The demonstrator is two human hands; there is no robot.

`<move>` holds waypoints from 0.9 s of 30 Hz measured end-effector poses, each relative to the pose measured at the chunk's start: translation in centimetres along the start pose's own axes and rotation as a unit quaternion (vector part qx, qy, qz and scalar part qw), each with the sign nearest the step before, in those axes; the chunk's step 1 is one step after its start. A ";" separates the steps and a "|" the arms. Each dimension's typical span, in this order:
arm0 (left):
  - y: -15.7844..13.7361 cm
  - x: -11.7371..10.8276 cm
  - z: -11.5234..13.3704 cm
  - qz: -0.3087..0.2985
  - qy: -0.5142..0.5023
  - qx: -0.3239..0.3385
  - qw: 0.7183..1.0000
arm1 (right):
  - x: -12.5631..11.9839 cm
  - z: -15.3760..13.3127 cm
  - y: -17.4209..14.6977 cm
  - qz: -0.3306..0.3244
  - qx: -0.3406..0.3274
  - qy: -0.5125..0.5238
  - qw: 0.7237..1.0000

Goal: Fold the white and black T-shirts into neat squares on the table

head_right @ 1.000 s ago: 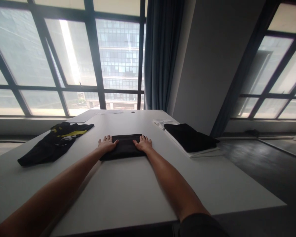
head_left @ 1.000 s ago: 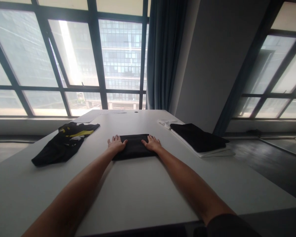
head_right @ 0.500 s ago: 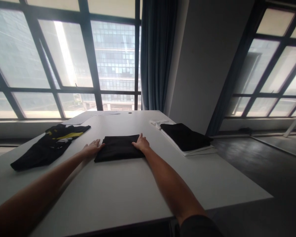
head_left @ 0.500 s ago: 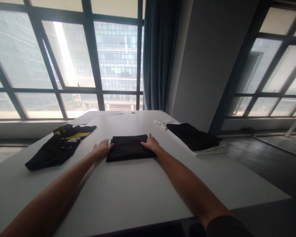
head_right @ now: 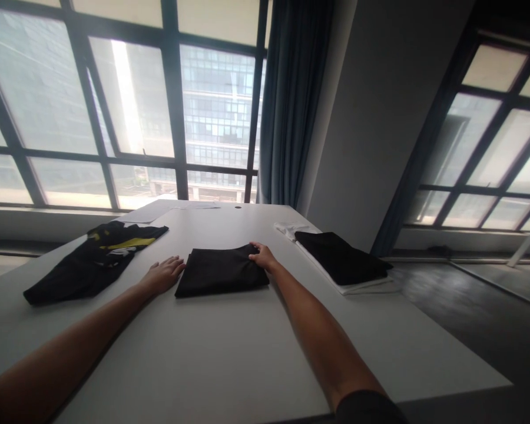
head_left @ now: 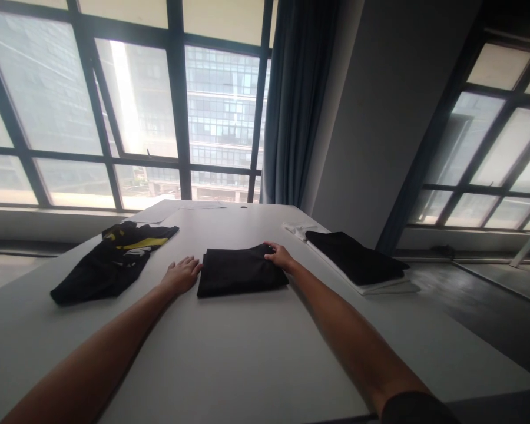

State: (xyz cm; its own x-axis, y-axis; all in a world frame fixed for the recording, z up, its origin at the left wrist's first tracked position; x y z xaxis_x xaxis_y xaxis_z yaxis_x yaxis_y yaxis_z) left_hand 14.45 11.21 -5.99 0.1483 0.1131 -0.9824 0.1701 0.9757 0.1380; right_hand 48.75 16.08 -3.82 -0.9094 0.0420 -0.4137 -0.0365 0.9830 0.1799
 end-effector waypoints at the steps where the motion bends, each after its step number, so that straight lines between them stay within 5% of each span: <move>1: 0.0 0.0 0.0 -0.001 -0.001 -0.002 1.000 | -0.6 -0.5 0.5 0.015 -0.027 -0.025 0.999; 6: -0.1 0.0 -0.1 -0.007 -0.003 -0.011 1.000 | -5.0 -2.0 1.9 0.127 -0.123 -0.142 0.974; 10: -0.2 -0.2 0.1 -0.007 0.002 -0.014 1.000 | -7.7 -1.2 1.3 0.182 -0.120 -0.212 0.953; 18: -0.4 -0.4 0.5 -0.012 0.011 -0.022 1.000 | -7.8 4.0 1.7 0.091 0.063 -0.275 0.955; 27: 2.4 -1.9 1.9 0.018 0.046 0.003 0.999 | -7.6 1.5 8.3 0.071 -0.004 -0.275 0.959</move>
State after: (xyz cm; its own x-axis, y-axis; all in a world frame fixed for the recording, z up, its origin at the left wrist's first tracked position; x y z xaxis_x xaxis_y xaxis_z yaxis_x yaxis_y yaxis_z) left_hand 16.45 13.01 -3.57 0.0638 0.1647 -0.9843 0.1728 0.9696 0.1734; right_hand 55.99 24.23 -0.52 -0.5498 0.2653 -0.7921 0.0663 0.9591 0.2752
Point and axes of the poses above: each hand's wrist, its own y-axis towards the middle knuckle, its own x-axis out of the palm, z = x × y, the point moved 6 cm from there along y, towards the middle knuckle
